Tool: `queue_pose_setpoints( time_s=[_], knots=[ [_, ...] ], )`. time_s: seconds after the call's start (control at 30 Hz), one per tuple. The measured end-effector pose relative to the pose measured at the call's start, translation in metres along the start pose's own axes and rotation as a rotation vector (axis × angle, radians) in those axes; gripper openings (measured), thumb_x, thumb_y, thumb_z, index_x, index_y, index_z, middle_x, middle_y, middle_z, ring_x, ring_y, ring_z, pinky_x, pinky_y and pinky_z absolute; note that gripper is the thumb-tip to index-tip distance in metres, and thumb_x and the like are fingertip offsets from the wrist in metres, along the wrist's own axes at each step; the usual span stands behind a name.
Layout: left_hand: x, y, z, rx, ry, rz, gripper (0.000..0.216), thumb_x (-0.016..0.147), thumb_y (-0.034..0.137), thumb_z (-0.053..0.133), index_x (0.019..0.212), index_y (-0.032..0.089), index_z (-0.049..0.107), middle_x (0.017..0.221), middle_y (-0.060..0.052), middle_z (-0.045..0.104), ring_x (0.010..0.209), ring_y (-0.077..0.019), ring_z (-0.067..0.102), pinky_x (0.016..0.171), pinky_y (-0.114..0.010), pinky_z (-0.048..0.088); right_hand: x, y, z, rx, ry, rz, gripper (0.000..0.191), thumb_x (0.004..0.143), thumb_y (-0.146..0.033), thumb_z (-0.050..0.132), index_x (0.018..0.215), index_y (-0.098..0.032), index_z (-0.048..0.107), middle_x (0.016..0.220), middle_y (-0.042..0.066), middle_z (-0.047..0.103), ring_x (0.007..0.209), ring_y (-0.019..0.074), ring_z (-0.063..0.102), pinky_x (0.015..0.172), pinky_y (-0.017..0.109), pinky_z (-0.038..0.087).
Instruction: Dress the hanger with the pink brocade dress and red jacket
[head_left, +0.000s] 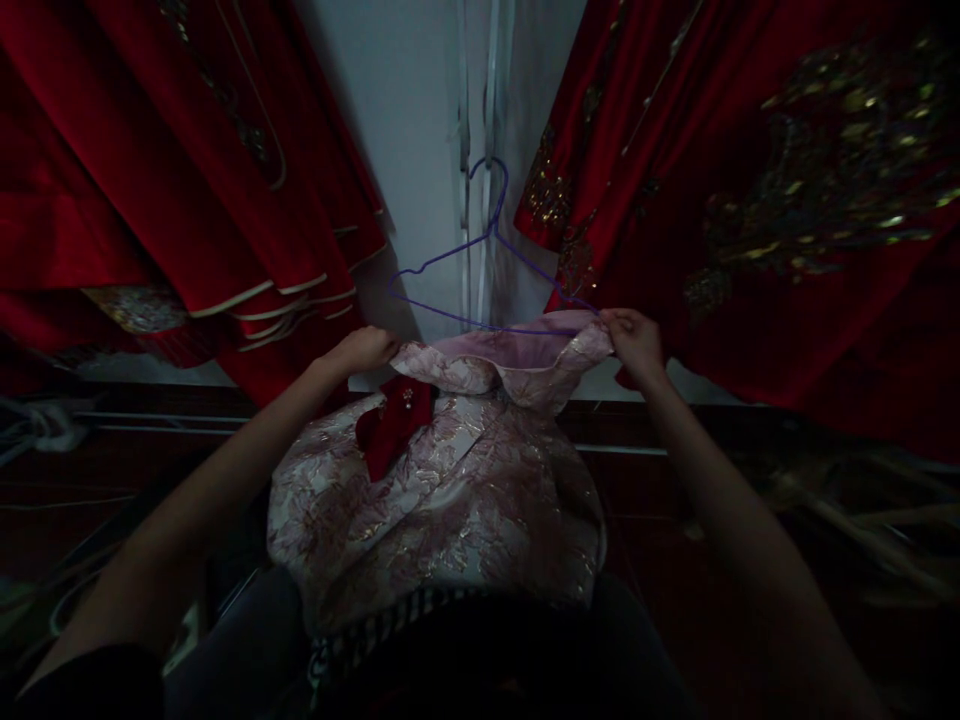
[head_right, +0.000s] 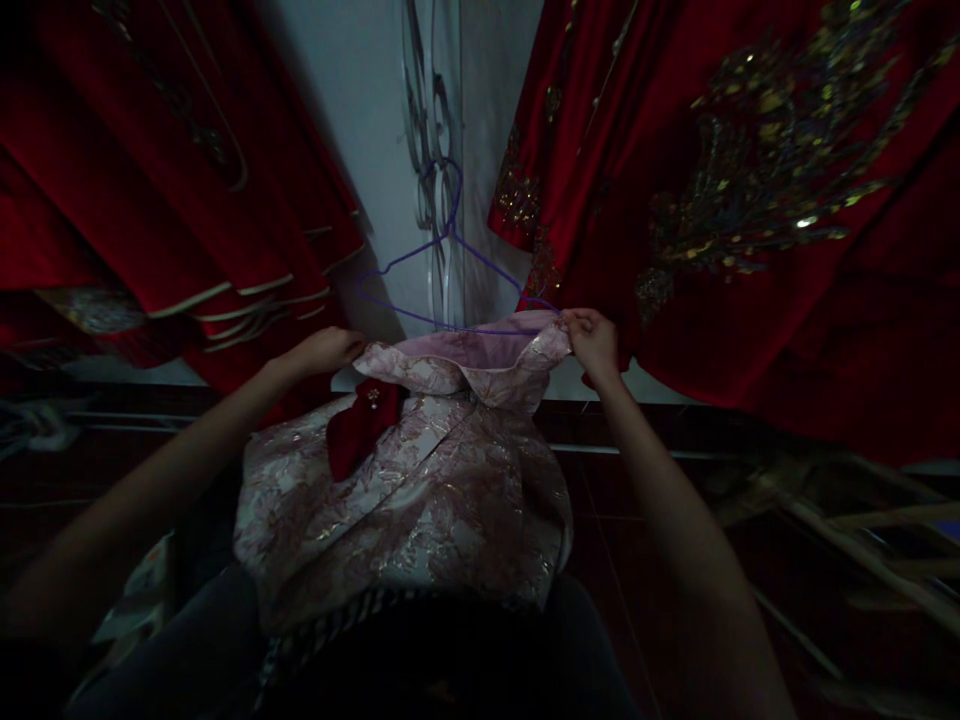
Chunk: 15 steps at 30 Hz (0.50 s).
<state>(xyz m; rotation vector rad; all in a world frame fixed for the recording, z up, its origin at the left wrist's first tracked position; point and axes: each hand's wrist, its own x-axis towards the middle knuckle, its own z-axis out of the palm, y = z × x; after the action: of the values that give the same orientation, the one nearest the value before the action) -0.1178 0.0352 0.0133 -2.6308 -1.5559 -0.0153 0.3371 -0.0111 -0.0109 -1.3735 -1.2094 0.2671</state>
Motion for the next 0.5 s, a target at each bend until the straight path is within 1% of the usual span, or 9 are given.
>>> queue_pose_setpoints(
  time_s=[0.03,0.07,0.13,0.17,0.2,0.27,0.33,0.4,0.5],
  knots=[
    [0.001,0.011,-0.002,-0.055,0.058,0.071,0.033,0.090,0.035,0.038,0.086,0.017,0.066,0.088,-0.012,0.067,0.081,-0.0221,0.064,0.075,-0.031,0.047,-0.003,0.001,-0.001,0.011,-0.006,0.029,0.027,0.076,-0.044,0.060,0.083,-0.018,0.064,0.076,0.008,0.071,0.070,0.0221,0.068,0.062,0.035,0.055],
    [0.003,0.024,-0.006,-0.114,0.144,0.144,0.034,0.091,0.036,0.037,0.090,0.017,0.066,0.092,-0.012,0.066,0.084,-0.0214,0.063,0.078,-0.031,0.047,-0.005,0.002,-0.002,0.015,-0.011,0.054,0.027,0.075,-0.046,0.061,0.080,-0.019,0.063,0.072,0.007,0.070,0.068,0.0218,0.067,0.060,0.034,0.054],
    [0.011,0.054,-0.019,-0.209,0.326,0.293,0.035,0.092,0.036,0.036,0.096,0.016,0.065,0.105,-0.012,0.063,0.097,-0.0211,0.059,0.087,-0.032,0.046,-0.009,0.005,-0.006,0.008,-0.042,0.093,0.028,0.072,-0.048,0.064,0.075,-0.020,0.063,0.065,0.005,0.068,0.064,0.0212,0.066,0.057,0.033,0.053],
    [0.017,0.070,-0.026,-0.237,0.397,0.365,0.035,0.093,0.034,0.036,0.099,0.016,0.065,0.112,-0.013,0.061,0.104,-0.0212,0.057,0.092,-0.033,0.044,-0.011,0.006,-0.007,0.003,-0.070,0.110,0.029,0.070,-0.049,0.065,0.073,-0.020,0.063,0.064,0.005,0.068,0.062,0.0209,0.065,0.057,0.033,0.053],
    [0.023,0.085,-0.033,-0.242,0.437,0.434,0.034,0.093,0.033,0.036,0.100,0.016,0.064,0.119,-0.012,0.059,0.110,-0.0215,0.054,0.097,-0.035,0.042,-0.014,0.006,-0.009,-0.002,-0.102,0.121,0.029,0.069,-0.049,0.066,0.073,-0.020,0.063,0.064,0.004,0.068,0.062,0.0207,0.065,0.058,0.033,0.053],
    [0.038,0.111,-0.043,-0.225,0.474,0.547,0.032,0.093,0.031,0.038,0.098,0.016,0.065,0.129,-0.011,0.055,0.116,-0.0224,0.050,0.103,-0.039,0.038,-0.019,0.003,-0.011,-0.007,-0.163,0.110,0.029,0.069,-0.049,0.065,0.074,-0.020,0.062,0.068,0.005,0.069,0.065,0.0204,0.066,0.062,0.034,0.054],
    [0.054,0.131,-0.043,-0.203,0.477,0.612,0.031,0.092,0.030,0.039,0.096,0.015,0.067,0.135,-0.010,0.052,0.121,-0.0234,0.048,0.106,-0.041,0.035,-0.024,-0.006,-0.011,-0.023,-0.205,0.038,0.029,0.072,-0.048,0.063,0.077,-0.020,0.061,0.074,0.005,0.070,0.070,0.0204,0.066,0.067,0.035,0.054],
    [0.067,0.144,-0.030,-0.185,0.454,0.623,0.031,0.091,0.029,0.041,0.094,0.014,0.068,0.138,-0.011,0.050,0.123,-0.0246,0.046,0.107,-0.044,0.033,-0.030,-0.021,-0.010,-0.096,-0.231,-0.084,0.027,0.077,-0.048,0.059,0.082,-0.021,0.060,0.081,0.006,0.070,0.076,0.0205,0.067,0.073,0.035,0.053],
    [0.073,0.156,0.004,-0.134,0.381,0.574,0.027,0.085,0.030,0.050,0.085,0.014,0.071,0.143,-0.013,0.044,0.125,-0.0303,0.043,0.106,-0.050,0.031,-0.036,-0.045,-0.008,-0.293,-0.220,-0.255,0.024,0.084,-0.044,0.052,0.092,-0.023,0.060,0.091,0.006,0.070,0.082,0.0211,0.066,0.080,0.037,0.051]
  ],
)
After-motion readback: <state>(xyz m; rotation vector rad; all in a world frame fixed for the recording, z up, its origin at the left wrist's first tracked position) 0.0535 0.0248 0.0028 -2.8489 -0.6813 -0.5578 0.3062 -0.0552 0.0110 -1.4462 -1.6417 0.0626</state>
